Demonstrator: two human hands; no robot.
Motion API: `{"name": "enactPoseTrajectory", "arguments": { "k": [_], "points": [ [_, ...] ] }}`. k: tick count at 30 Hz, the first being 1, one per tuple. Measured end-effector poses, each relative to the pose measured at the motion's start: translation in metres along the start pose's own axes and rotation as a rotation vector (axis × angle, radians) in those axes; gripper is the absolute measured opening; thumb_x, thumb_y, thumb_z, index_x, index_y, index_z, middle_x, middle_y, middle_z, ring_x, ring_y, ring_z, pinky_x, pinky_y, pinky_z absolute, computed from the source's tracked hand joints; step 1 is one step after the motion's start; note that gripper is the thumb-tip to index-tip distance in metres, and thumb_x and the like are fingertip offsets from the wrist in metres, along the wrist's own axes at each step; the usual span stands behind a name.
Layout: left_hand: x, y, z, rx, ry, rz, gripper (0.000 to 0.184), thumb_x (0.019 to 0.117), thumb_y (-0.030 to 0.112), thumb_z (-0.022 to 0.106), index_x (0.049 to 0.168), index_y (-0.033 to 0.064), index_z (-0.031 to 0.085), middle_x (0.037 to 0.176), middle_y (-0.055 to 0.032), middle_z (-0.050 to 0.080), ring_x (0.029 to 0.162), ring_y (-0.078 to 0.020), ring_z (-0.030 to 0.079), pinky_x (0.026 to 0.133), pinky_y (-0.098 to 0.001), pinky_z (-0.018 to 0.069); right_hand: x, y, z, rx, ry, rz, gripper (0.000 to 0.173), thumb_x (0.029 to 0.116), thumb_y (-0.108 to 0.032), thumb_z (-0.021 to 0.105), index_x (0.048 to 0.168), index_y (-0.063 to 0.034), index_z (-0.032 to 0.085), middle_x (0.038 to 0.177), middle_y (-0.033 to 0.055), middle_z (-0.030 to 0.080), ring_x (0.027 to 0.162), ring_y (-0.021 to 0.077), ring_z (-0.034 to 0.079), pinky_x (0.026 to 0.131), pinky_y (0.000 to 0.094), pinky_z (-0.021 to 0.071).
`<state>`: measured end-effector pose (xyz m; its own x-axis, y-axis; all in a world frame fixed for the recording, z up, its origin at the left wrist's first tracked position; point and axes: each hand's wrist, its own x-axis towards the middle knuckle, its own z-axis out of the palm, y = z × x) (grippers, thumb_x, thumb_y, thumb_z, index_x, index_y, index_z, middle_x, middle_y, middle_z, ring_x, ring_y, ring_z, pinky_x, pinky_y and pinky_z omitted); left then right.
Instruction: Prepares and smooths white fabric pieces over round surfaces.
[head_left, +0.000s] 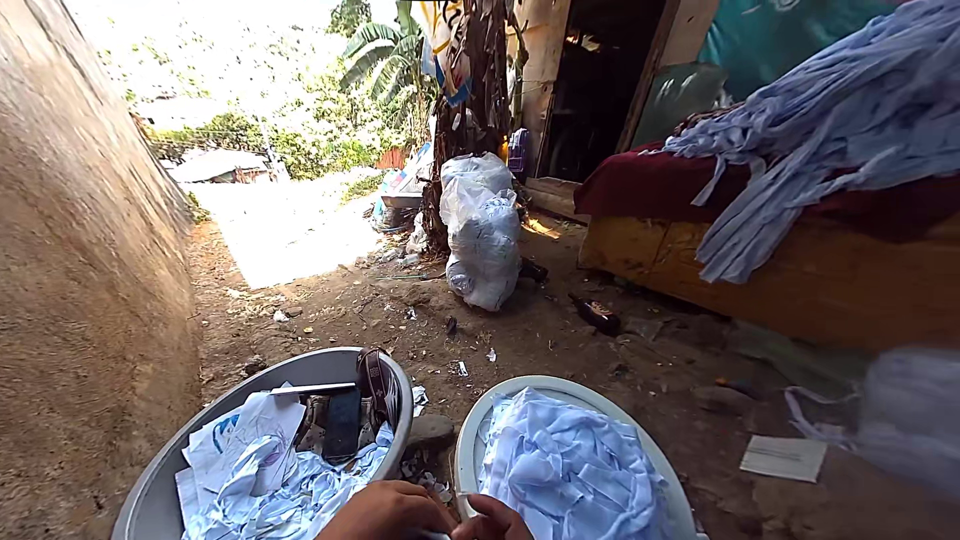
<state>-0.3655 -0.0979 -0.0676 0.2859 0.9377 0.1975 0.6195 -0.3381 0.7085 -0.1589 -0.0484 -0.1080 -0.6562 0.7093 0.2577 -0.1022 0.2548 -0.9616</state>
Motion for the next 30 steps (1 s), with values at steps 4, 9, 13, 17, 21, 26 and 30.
{"name": "enactPoseTrajectory", "arguments": {
  "k": [4,9,13,17,21,26,30],
  "points": [
    [-0.01,0.015,-0.018,-0.069,0.32,0.046,0.01,0.0885,0.007,0.072,0.094,0.0001,0.076,0.086,-0.0063,0.074,0.08,-0.0045,0.069,0.076,-0.0214,0.0554,0.011,-0.015,-0.008,-0.017,-0.176,-0.036,0.079,0.0859,-0.01,0.075,0.144,0.0218,0.032,0.118,0.0252,0.065,0.109,0.0209,0.064,0.096,0.0361,0.051],
    [-0.016,0.023,-0.027,-0.33,0.47,0.15,0.018,0.0986,0.022,0.066,0.113,0.0277,0.075,0.099,0.018,0.073,0.09,0.0089,0.066,0.083,-0.0144,0.0553,0.012,-0.019,-0.032,-0.23,-0.22,-0.082,0.023,0.0905,-0.011,0.069,0.094,0.0114,0.072,0.091,0.0226,0.07,0.09,0.0346,0.067,0.084,0.0522,0.0499],
    [-0.012,0.028,-0.026,-0.212,0.539,0.115,0.009,0.0947,0.02,0.071,0.102,0.0165,0.076,0.09,0.0122,0.073,0.085,0.0092,0.065,0.079,-0.0131,0.0541,0.0,-0.043,-0.072,-0.216,-0.106,-0.158,0.015,0.092,-0.003,0.067,0.092,0.0118,0.07,0.101,0.0184,0.072,0.102,0.0156,0.067,0.094,0.0289,0.0522],
    [-0.004,0.02,-0.015,-0.165,0.475,0.084,0.015,0.0842,0.009,0.079,0.085,-0.0013,0.069,0.08,0.0,0.07,0.081,0.0052,0.064,0.078,-0.0152,0.0528,-0.021,-0.073,-0.121,-0.286,0.014,-0.16,0.008,0.0902,0.001,0.068,0.096,0.0066,0.072,0.092,0.0062,0.075,0.09,-0.0015,0.068,0.086,0.0193,0.0552],
    [0.012,0.011,-0.009,-0.445,0.288,0.076,0.013,0.0913,0.004,0.07,0.101,0.0121,0.073,0.1,0.0078,0.075,0.097,0.0004,0.069,0.091,-0.0241,0.0568,-0.035,-0.087,-0.144,-0.098,0.14,-0.103,0.026,0.0897,0.0,0.071,0.105,-0.0208,0.077,0.1,-0.0138,0.076,0.091,-0.0034,0.07,0.085,0.0194,0.0586],
    [0.058,0.024,-0.003,-0.676,0.314,-0.185,0.014,0.1021,0.01,0.054,0.106,0.0133,0.067,0.092,0.0095,0.07,0.08,-0.0019,0.068,0.072,-0.0237,0.0599,-0.019,-0.08,-0.147,-0.038,0.438,0.039,0.025,0.0939,0.001,0.06,0.096,-0.0199,0.075,0.082,-0.0124,0.074,0.072,-0.0021,0.069,0.067,0.0193,0.0597],
    [0.124,0.001,0.024,-0.559,0.368,-0.48,0.025,0.1072,0.019,0.05,0.108,-0.0004,0.065,0.092,-0.0065,0.066,0.081,-0.0132,0.066,0.073,-0.0334,0.0581,0.028,-0.033,-0.159,-0.095,0.741,0.315,0.01,0.0999,-0.007,0.061,0.095,-0.0021,0.067,0.074,0.0,0.067,0.059,0.0039,0.061,0.053,0.0205,0.0507]
  ]
}}
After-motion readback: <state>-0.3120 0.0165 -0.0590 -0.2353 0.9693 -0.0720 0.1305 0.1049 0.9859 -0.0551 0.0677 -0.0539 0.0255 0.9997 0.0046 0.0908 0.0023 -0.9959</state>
